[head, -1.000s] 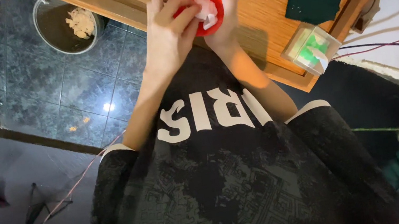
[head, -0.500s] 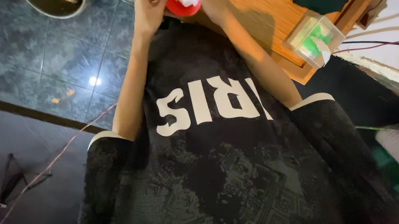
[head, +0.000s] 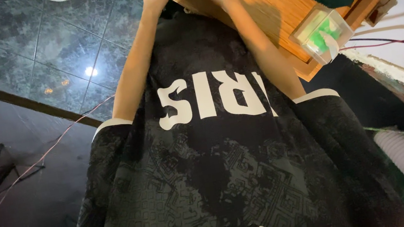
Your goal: Cleaning and wiping small red plastic bowls with a white cloth.
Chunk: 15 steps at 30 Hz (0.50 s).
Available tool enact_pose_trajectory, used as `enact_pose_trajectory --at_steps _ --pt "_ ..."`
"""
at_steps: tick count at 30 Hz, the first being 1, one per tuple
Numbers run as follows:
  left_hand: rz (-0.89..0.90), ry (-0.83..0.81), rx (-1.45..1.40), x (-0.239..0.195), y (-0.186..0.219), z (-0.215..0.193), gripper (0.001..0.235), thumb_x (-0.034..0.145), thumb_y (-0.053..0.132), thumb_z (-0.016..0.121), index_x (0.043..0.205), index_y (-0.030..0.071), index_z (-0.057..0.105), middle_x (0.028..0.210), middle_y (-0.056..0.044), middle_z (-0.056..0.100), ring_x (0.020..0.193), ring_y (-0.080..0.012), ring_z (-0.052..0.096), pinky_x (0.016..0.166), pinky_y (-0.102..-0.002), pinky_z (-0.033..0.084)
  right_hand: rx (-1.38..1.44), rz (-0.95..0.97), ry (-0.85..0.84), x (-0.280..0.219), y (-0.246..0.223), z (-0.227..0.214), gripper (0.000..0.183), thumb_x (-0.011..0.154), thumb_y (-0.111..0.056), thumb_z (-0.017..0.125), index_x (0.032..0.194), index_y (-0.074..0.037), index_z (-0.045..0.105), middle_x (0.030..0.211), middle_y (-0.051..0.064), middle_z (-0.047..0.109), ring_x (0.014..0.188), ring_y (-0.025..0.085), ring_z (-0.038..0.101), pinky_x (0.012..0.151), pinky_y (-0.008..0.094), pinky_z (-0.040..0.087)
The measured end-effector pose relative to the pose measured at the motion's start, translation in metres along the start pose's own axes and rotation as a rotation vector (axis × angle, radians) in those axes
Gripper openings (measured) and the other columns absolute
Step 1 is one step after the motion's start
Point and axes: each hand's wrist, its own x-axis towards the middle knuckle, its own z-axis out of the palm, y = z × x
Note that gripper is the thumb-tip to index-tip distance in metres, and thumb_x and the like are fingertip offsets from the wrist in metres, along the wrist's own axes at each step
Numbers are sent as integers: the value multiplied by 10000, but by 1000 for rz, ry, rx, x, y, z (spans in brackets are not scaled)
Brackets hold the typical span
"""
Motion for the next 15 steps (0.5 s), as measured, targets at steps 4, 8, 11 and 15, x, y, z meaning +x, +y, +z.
enact_pose_trajectory --at_steps 4,8,11,15 --pt "116 -89 -55 0 10 2 266 955 195 779 1170 118 645 994 -93 799 882 -229 825 766 -345 697 -4 -35 -18 -4 -3 -9 167 1011 -128 602 1101 11 576 876 188 713 533 225 783 446 295 697" --pt "30 -233 -320 0 13 8 297 981 61 724 1228 86 561 942 -170 767 746 -259 861 621 -343 776 44 -4 45 -3 8 -15 98 993 -82 597 1039 3 579 795 160 663 513 219 755 452 299 701" --pt "111 -224 -178 6 8 22 281 961 108 753 1214 110 629 999 -115 771 864 -246 816 712 -366 737 117 62 109 -3 16 -25 116 967 -71 625 1017 23 580 836 180 668 544 217 764 456 296 712" --pt "-106 -353 -343 18 -6 53 221 919 60 734 1118 36 640 892 -137 764 696 -234 853 587 -329 756 -97 -163 238 8 54 -48 38 911 -63 698 934 -34 690 844 132 753 619 208 770 525 341 676"
